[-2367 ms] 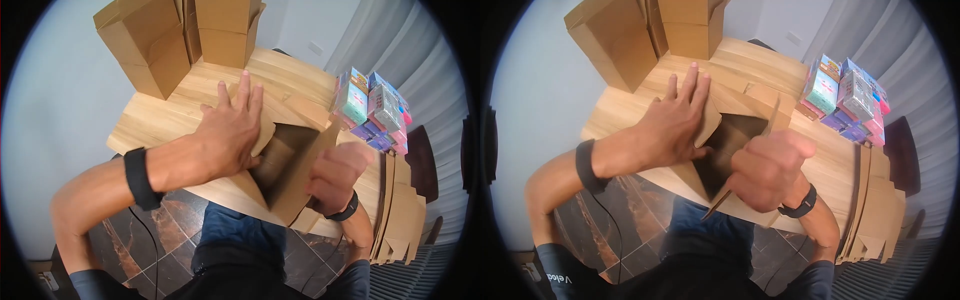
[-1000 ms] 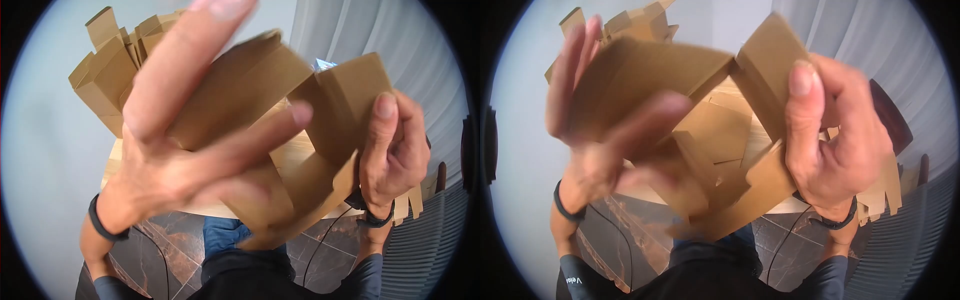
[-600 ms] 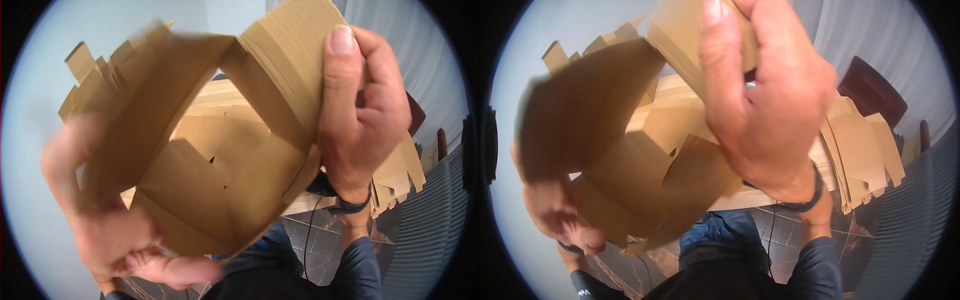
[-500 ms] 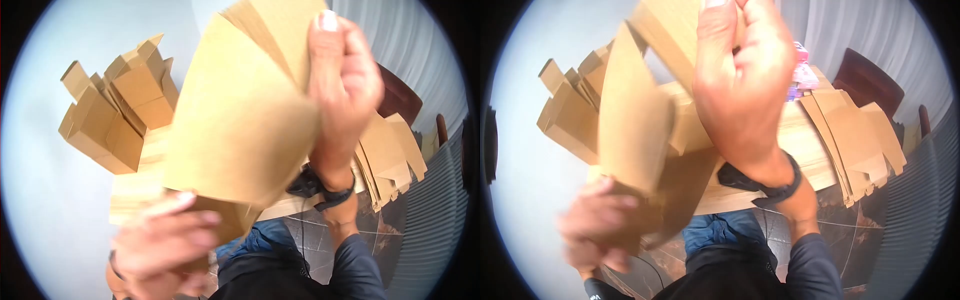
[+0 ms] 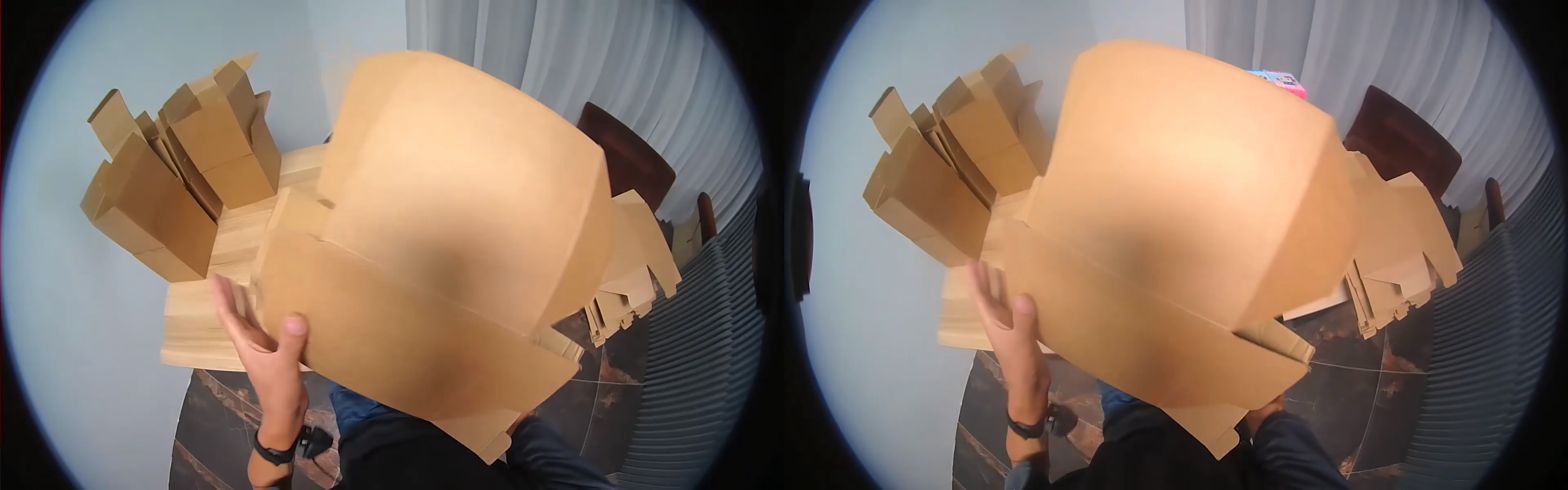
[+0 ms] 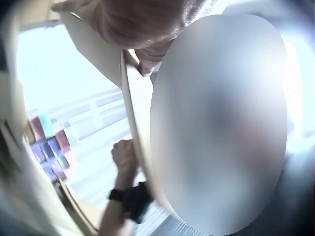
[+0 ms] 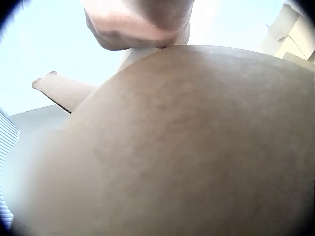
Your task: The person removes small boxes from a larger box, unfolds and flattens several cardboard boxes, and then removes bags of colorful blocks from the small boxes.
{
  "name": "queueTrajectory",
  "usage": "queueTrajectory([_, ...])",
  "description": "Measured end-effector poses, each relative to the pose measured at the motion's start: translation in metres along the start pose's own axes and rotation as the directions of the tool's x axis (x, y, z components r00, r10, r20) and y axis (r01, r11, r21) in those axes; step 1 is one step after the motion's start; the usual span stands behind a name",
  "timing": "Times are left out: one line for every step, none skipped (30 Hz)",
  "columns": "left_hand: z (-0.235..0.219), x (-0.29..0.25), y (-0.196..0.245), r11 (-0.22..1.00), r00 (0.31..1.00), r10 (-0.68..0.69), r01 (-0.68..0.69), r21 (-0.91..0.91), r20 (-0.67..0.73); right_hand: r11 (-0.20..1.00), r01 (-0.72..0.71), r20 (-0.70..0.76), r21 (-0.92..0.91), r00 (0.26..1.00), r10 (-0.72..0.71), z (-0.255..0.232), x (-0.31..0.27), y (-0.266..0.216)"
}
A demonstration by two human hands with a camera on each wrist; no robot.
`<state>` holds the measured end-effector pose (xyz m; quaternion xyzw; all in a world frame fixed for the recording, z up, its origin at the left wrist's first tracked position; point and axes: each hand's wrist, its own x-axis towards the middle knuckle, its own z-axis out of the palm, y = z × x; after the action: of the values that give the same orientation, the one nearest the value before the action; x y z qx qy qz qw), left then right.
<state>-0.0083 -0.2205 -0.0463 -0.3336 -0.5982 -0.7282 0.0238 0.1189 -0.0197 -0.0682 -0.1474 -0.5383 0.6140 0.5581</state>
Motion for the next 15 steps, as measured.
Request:
queueTrajectory([-0.008,-0.009,0.005,0.863,0.916,-0.389,0.400,-0.308,0.101,1.000,-0.026,-0.004,-0.015,1.000,0.026,-0.005,-0.009,0.012])
queueTrajectory([-0.019,-0.019,0.010,0.648,0.810,-0.537,0.576,-0.499,0.237,0.999,-0.044,-0.017,-0.029,0.999,0.044,-0.011,-0.017,0.023])
queueTrajectory([-0.027,-0.027,0.010,0.355,0.668,-0.614,0.709,-0.609,0.420,0.998,-0.050,-0.050,-0.046,0.998,0.048,-0.021,-0.023,0.033])
queueTrajectory([-0.029,-0.038,-0.004,0.333,0.680,-0.614,0.682,-0.651,0.399,0.996,-0.051,-0.107,-0.071,0.993,0.043,-0.037,-0.031,0.039])
queueTrajectory([-0.033,-0.051,-0.020,0.300,0.677,-0.622,0.670,-0.679,0.393,0.993,-0.058,-0.184,-0.101,0.982,0.038,-0.058,-0.043,0.043])
queueTrajectory([-0.059,-0.064,-0.035,0.769,0.811,-0.529,0.583,-0.263,0.250,0.989,-0.063,-0.257,-0.131,0.966,0.027,-0.081,-0.056,0.044])
queueTrajectory([-0.074,-0.065,-0.050,0.939,0.931,-0.296,0.242,0.243,0.216,0.985,-0.064,-0.320,-0.157,0.947,0.011,-0.104,-0.065,0.044])
queueTrajectory([-0.055,-0.056,-0.047,0.945,0.916,-0.295,0.236,0.227,0.274,0.982,-0.072,-0.372,-0.176,0.928,0.002,-0.125,-0.075,0.045])
queueTrajectory([-0.042,-0.046,-0.047,0.952,0.896,-0.293,0.241,0.190,0.332,0.979,-0.082,-0.411,-0.188,0.912,-0.002,-0.130,-0.075,0.032])
queueTrajectory([-0.032,-0.035,-0.047,0.957,0.879,-0.286,0.245,0.154,0.381,0.978,-0.071,-0.436,-0.198,0.900,-0.023,-0.122,-0.089,0.019])
queueTrajectory([-0.025,-0.023,-0.047,0.960,0.863,-0.280,0.252,0.122,0.419,0.996,-0.092,-0.469,0.018,0.879,0.089,-0.073,-0.092,-0.028])
queueTrajectory([-0.021,-0.007,-0.051,0.959,0.847,-0.281,0.268,0.093,0.451,0.967,-0.107,-0.471,0.232,0.857,0.208,-0.044,-0.094,-0.049])
queueTrajectory([-0.018,0.004,-0.052,0.957,0.833,-0.279,0.281,0.068,0.478,0.968,-0.101,-0.482,0.229,0.853,0.203,-0.050,-0.106,-0.042])
queueTrajectory([-0.016,0.016,-0.054,0.954,0.819,-0.278,0.297,0.044,0.501,0.976,0.008,-0.468,0.216,0.878,0.096,-0.064,-0.120,-0.031])
queueTrajectory([-0.014,0.026,-0.055,0.950,0.806,-0.276,0.313,0.019,0.524,0.972,0.117,-0.451,0.203,0.892,-0.013,-0.077,-0.131,-0.025])
